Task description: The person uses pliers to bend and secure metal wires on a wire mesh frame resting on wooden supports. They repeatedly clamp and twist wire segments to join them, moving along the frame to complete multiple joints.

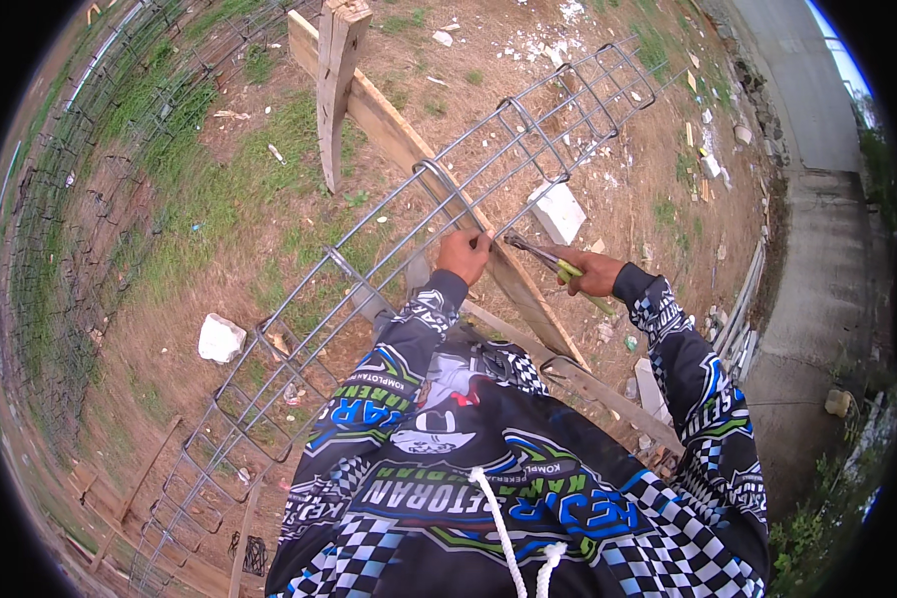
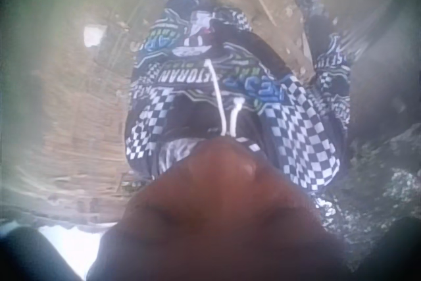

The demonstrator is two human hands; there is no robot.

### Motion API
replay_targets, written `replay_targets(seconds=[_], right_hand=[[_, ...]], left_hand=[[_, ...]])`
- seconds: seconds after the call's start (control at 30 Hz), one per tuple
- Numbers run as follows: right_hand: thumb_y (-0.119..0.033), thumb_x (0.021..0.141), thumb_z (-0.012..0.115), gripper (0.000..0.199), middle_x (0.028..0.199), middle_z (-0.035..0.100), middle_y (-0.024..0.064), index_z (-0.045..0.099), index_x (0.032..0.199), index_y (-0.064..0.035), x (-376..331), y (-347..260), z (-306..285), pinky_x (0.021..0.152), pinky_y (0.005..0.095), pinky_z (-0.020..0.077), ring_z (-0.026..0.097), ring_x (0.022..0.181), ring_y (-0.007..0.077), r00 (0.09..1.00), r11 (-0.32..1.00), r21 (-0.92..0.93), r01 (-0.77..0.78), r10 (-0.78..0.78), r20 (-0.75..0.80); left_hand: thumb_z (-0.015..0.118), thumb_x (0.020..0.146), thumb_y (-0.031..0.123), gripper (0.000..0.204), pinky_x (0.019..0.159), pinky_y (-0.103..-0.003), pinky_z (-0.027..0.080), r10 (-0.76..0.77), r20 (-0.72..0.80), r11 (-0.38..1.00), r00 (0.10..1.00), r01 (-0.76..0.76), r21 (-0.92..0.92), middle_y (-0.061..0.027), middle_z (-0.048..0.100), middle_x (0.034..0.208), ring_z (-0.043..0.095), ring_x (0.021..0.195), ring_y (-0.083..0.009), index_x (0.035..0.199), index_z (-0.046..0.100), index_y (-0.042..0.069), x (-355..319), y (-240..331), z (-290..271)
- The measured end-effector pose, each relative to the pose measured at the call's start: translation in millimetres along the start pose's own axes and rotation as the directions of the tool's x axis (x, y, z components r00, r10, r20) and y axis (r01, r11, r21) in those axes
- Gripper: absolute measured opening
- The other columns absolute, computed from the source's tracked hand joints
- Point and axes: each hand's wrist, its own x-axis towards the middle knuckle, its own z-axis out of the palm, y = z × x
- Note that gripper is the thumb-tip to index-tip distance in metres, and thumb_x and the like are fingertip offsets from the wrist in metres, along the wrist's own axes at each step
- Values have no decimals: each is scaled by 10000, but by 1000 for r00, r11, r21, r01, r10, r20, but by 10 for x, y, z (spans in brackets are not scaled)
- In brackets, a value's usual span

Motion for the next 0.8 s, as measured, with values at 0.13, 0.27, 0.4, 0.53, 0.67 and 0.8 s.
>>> replay_targets(seconds=[0.13,0.27,0.4,0.53,0.67,0.8], right_hand=[[-33,839,568,810,1293,577,255,260,1559,-242,33,-196,-72,987,429,466,587,1157,375,995,977,-212,1,21,100],[-52,866,555,732,1158,610,268,302,1529,-230,-54,-414,-41,907,476,501,623,1050,425,1000,892,-451,16,-16,4],[-87,884,575,536,1002,646,216,426,1397,-137,-85,-660,65,807,489,525,660,932,392,985,764,-637,-102,-13,-174],[-151,873,631,285,955,671,199,543,1122,-45,23,-369,-35,750,471,546,677,864,377,971,698,-714,-59,-126,-203],[-217,882,655,284,918,682,178,575,1101,-56,340,83,-285,745,466,549,683,835,363,924,597,-793,121,-361,-130],[-299,883,667,283,807,682,214,637,1056,-77,342,-167,-329,754,455,545,679,814,373,983,703,-709,54,-161,-85]], left_hand=[[641,894,287,345,626,-480,457,21,-6,999,1000,-21,27,-257,591,657,590,638,-442,744,665,-23,-4,27,-13],[638,896,289,346,639,-488,459,-8,-1,1000,1000,8,-16,-264,595,667,592,653,-450,751,672,-24,-10,34,-34],[630,903,344,377,644,-446,466,-15,10,999,1000,15,38,-237,623,679,610,645,-399,834,710,-17,32,-44,-19],[627,901,354,391,646,-450,465,-32,13,998,999,31,51,-242,617,676,609,646,-404,829,707,-21,23,-16,-16],[623,900,362,396,648,-459,459,-47,25,997,999,45,61,-247,611,674,614,657,-409,824,707,-18,7,-6,-7],[624,895,351,387,648,-475,455,-12,-30,1000,999,13,22,-257,609,680,611,669,-428,798,697,-16,5,-74,14]])
